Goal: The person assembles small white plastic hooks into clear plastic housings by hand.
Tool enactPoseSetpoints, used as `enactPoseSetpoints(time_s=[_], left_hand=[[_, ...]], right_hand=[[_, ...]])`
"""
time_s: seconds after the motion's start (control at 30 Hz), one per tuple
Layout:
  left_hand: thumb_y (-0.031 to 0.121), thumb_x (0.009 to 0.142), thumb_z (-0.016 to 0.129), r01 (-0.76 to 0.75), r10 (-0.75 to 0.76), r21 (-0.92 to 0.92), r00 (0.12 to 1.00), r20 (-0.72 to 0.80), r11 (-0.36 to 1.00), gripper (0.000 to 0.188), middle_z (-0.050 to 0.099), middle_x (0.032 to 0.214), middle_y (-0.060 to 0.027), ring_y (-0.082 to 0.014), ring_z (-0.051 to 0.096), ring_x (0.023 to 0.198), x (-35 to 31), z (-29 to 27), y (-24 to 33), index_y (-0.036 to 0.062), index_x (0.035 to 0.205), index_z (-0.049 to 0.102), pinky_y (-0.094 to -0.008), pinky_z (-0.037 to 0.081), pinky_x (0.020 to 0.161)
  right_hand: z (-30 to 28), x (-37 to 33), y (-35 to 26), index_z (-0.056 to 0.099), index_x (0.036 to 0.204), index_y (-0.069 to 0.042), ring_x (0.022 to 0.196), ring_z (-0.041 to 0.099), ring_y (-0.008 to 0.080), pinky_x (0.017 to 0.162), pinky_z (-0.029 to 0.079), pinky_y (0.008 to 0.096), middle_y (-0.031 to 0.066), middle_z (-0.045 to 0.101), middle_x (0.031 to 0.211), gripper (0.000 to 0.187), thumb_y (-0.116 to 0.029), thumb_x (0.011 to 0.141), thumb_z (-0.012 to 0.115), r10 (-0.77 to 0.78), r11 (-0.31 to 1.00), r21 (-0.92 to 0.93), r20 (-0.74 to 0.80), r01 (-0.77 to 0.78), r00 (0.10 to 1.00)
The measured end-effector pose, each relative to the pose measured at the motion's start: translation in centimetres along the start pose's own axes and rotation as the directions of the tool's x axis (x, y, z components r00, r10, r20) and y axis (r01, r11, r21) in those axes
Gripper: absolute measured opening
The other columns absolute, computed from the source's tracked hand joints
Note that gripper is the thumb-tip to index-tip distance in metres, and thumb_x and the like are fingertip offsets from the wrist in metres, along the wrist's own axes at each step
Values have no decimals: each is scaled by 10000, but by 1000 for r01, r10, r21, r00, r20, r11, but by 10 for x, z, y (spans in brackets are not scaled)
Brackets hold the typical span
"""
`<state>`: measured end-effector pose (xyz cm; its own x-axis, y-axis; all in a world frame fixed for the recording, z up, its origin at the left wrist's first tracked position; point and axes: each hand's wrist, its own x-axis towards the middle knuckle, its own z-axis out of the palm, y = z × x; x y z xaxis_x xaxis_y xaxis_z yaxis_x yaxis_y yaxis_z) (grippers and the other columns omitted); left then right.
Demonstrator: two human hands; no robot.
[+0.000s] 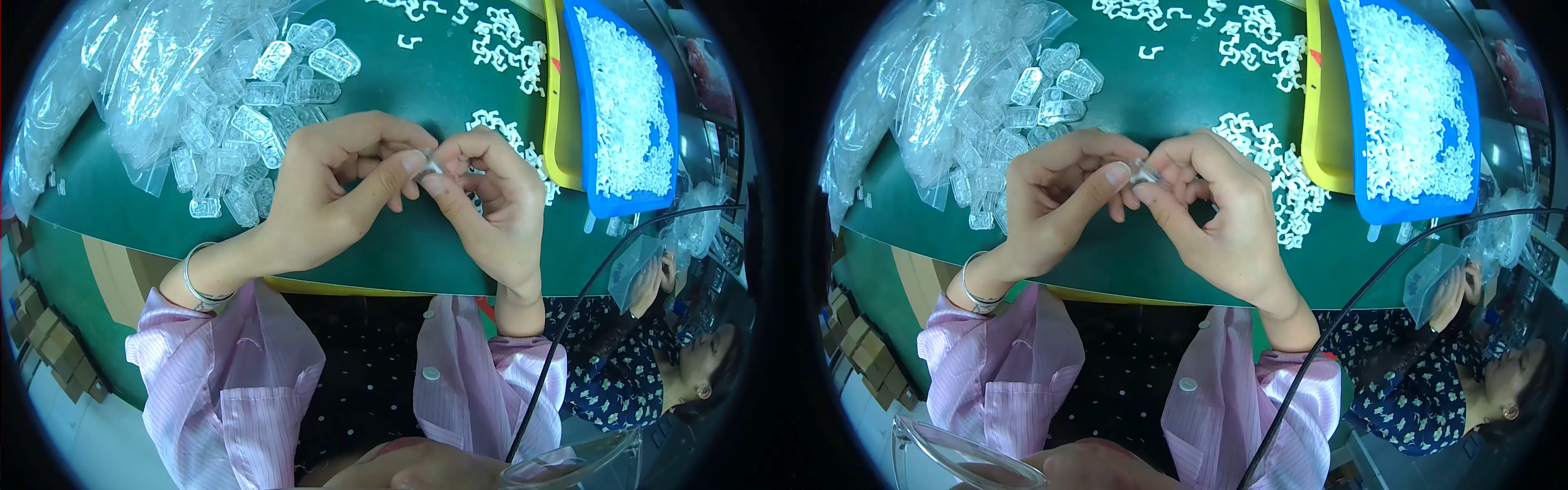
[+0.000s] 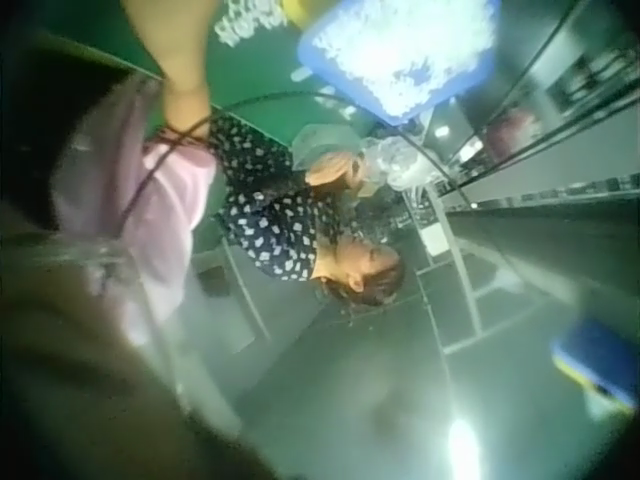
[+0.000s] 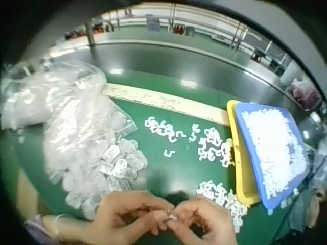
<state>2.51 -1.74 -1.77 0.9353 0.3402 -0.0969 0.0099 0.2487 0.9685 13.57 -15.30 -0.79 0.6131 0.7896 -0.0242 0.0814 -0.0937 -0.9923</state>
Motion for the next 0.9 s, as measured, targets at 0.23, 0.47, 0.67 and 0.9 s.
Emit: enactPoseSetpoints(time_s=[0.23,0.47,0.67,0.9], left_hand=[[-68,769,705,-78,58,111,984,169,991,213,600,845,-101,-113,620,709,-19,-7,3,-63,952,598,-200,491,574],[9,756,670,-378,202,724,925,322,577,261,570,909,-110,-271,605,673,-47,6,-23,-56,987,569,-322,498,525],[-33,681,620,-114,475,987,866,154,-112,202,536,812,-133,-284,611,725,32,-39,22,-21,873,559,-366,521,552],[-56,723,563,-210,344,942,892,295,-263,268,518,817,-114,-290,582,811,61,-67,20,19,981,568,-380,498,646]], right_hand=[[-21,1,-10,624,801,3,625,576,177,537,433,267,93,600,790,125,104,728,625,-145,974,-101,400,201,905],[-4,2,-3,625,990,14,806,606,292,658,506,359,143,568,959,243,35,747,635,-122,722,-640,257,264,959],[3,0,17,575,981,42,788,567,301,637,515,359,139,508,909,368,82,617,601,-169,446,-808,345,384,923],[1,8,17,605,891,55,669,607,235,575,504,301,137,564,838,113,70,779,605,-271,508,-785,244,354,931]])
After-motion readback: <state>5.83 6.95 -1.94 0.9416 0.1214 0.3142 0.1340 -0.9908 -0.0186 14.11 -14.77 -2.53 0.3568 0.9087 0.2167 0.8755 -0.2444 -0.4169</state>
